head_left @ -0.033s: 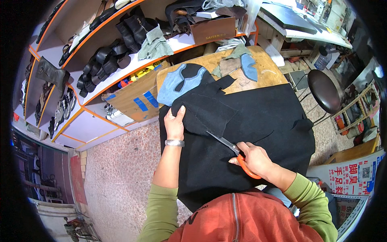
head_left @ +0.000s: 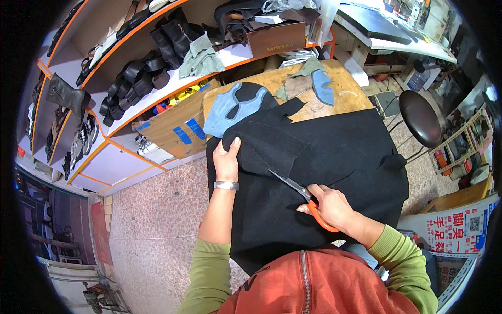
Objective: The person traces a pattern onto black fabric using a pen, then cuts the fabric along the marked lines with scissors. They repeat the process with a smaller pattern piece, cutting and setting aside the resulting fabric pieces.
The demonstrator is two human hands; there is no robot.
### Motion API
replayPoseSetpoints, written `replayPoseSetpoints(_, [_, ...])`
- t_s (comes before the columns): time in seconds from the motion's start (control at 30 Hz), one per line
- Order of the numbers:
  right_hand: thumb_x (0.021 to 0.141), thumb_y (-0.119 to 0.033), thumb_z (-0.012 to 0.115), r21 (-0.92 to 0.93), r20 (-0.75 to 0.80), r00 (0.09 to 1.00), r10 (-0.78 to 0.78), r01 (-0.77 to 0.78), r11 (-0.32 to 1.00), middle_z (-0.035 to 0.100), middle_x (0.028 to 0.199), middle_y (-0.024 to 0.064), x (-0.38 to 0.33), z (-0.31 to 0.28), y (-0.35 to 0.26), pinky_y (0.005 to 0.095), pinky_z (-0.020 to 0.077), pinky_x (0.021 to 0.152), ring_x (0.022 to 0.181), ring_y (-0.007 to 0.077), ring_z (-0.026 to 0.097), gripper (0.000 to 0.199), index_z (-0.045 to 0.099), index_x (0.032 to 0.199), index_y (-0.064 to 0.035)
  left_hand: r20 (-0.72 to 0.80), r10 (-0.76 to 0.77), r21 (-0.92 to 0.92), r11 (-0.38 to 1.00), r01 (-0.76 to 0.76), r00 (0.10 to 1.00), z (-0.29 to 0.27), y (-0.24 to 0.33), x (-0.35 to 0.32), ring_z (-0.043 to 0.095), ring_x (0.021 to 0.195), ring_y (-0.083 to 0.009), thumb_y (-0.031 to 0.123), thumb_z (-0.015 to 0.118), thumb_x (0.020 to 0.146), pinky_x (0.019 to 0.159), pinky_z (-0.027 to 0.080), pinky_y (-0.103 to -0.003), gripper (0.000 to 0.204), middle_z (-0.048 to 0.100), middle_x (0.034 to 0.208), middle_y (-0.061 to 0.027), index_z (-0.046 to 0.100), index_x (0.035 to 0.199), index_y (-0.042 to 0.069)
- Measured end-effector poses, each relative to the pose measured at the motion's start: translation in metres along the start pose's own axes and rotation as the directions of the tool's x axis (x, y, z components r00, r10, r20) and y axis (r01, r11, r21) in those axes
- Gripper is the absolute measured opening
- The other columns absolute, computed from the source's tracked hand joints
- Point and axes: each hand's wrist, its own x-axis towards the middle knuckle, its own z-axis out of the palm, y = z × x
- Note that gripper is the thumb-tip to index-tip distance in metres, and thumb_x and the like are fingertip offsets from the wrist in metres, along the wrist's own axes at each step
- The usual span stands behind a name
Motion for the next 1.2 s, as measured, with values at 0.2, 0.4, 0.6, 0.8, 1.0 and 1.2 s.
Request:
replayPoseSetpoints(0.2, [0.083, -0.048, 0.071, -0.016, 0.006, 1.0, -0.003, 0.003, 1.0, 0.064, 0.083, 0.018, 0.001, -0.007, 0.002, 0.0442, 0.0527, 0.068, 0.076, 0.0391, 0.066, 0.054, 0.057, 0.105, -0.0011, 0.011, -0.011, -0.003, 1.0, 0.011, 1.0, 0.004, 0.003, 0.002, 0.06, 0.093, -0.0113, 0.014, 0.07, 0.091, 0.087, 0.048, -0.027, 0.027, 0.068, 0.105, -0.0035, 0.065, 0.111, -0.003])
replayPoseSetpoints(0.4, [0.085, -0.05, 0.067, -0.063, -0.075, 0.996, -0.058, 0.053, 0.997, 0.064, 0.087, 0.0169, 0.019, -0.007, -0.006, 0.0437, 0.0529, 0.069, 0.078, 0.0376, 0.066, 0.055, 0.056, 0.108, -0.0015, 0.032, -0.004, -0.008, 1.0, 0.005, 0.999, 0.017, 0.016, 0.002, 0.06, 0.092, -0.0108, 0.013, 0.07, 0.091, 0.086, 0.048, -0.027, 0.025, 0.068, 0.104, -0.0033, 0.066, 0.111, -0.002])
replayPoseSetpoints(0.6, [0.087, -0.052, 0.064, -0.051, -0.048, 0.999, -0.012, 0.009, 0.999, 0.063, 0.094, 0.0175, 0.035, -0.008, -0.021, 0.045, 0.0522, 0.074, 0.084, 0.0379, 0.065, 0.057, 0.054, 0.112, -0.0018, 0.015, 0.023, 0.011, 1.0, -0.023, 1.0, 0.019, 0.021, 0.009, 0.06, 0.093, -0.011, 0.013, 0.07, 0.091, 0.087, 0.048, -0.028, 0.025, 0.068, 0.105, -0.0037, 0.066, 0.111, -0.002])
replayPoseSetpoints(0.8, [0.086, -0.048, 0.067, -0.024, -0.083, 0.996, -0.02, 0.018, 1.0, 0.064, 0.092, 0.0184, 0.033, -0.005, -0.016, 0.0449, 0.0523, 0.072, 0.082, 0.0389, 0.065, 0.055, 0.056, 0.11, -0.0007, 0.024, 0.048, 0.005, 0.999, -0.048, 0.999, 0.021, 0.025, 0.008, 0.06, 0.093, -0.0114, 0.012, 0.07, 0.091, 0.087, 0.048, -0.028, 0.027, 0.068, 0.106, -0.0039, 0.066, 0.112, -0.002])
replayPoseSetpoints(1.0, [0.085, -0.047, 0.069, 0.022, -0.068, 0.997, -0.023, 0.024, 0.999, 0.064, 0.086, 0.0194, 0.032, -0.005, -0.011, 0.0436, 0.0523, 0.07, 0.078, 0.0395, 0.065, 0.054, 0.057, 0.106, 0.0005, 0.047, 0.046, -0.023, 0.999, -0.045, 0.998, 0.021, 0.03, 0.005, 0.06, 0.093, -0.0111, 0.012, 0.071, 0.09, 0.087, 0.049, -0.027, 0.026, 0.068, 0.106, -0.004, 0.066, 0.112, -0.002])
replayPoseSetpoints(1.2, [0.088, -0.054, 0.063, 0.053, -0.104, 0.991, -0.084, 0.09, 0.995, 0.064, 0.085, 0.0195, 0.035, -0.007, -0.008, 0.0441, 0.0532, 0.068, 0.077, 0.039, 0.066, 0.054, 0.055, 0.097, -0.0005, 0.109, 0.094, -0.058, 0.994, -0.088, 0.99, 0.023, 0.04, 0.008, 0.061, 0.095, -0.0113, 0.009, 0.069, 0.091, 0.088, 0.049, -0.027, 0.029, 0.067, 0.109, -0.004, 0.063, 0.118, -0.002])
